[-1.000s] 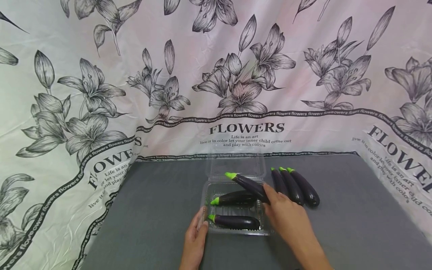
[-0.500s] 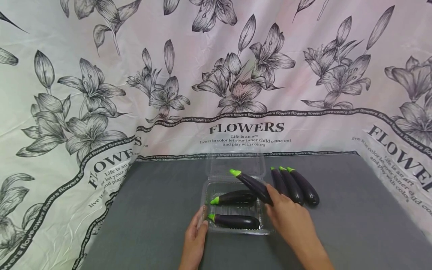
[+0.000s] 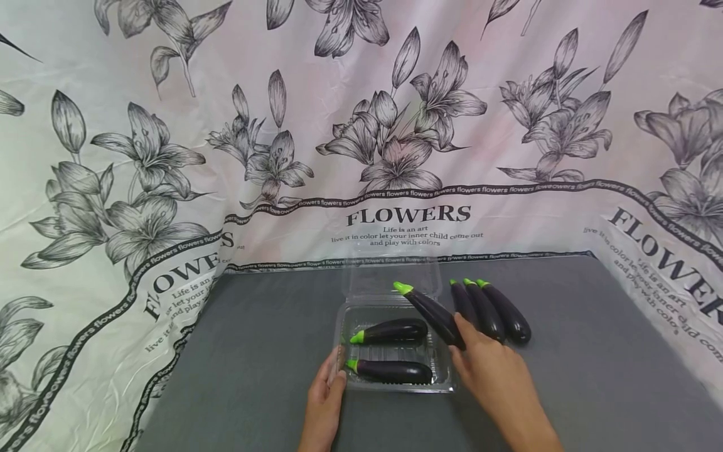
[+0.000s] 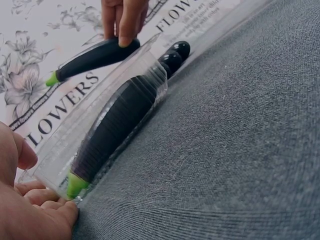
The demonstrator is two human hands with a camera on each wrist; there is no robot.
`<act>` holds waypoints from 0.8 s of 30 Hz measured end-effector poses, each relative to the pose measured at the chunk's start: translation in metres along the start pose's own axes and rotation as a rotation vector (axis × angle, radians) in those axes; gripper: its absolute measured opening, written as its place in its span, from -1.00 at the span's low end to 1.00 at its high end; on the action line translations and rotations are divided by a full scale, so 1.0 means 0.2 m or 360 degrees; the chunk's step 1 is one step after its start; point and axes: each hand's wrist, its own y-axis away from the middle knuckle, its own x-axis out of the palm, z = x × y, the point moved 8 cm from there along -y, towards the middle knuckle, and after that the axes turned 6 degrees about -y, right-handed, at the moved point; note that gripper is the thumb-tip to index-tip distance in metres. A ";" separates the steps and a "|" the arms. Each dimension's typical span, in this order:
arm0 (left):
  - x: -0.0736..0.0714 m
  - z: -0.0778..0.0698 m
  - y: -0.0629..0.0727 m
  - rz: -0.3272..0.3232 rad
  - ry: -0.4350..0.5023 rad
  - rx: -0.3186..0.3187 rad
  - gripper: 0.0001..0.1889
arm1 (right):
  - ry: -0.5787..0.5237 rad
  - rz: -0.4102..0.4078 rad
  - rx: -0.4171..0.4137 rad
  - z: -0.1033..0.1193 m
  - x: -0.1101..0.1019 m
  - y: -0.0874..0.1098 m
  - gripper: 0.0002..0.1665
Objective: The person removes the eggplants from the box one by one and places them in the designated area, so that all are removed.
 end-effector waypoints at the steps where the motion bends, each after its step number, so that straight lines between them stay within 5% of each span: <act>1: 0.00 0.00 0.00 -0.0003 -0.0003 -0.0002 -0.45 | -0.0004 0.0010 0.0012 -0.01 0.00 0.00 -0.26; 24: 0.00 0.00 0.01 -0.0007 -0.0033 -0.0002 -0.45 | -0.0062 0.0028 0.0202 -0.11 0.00 0.13 -0.26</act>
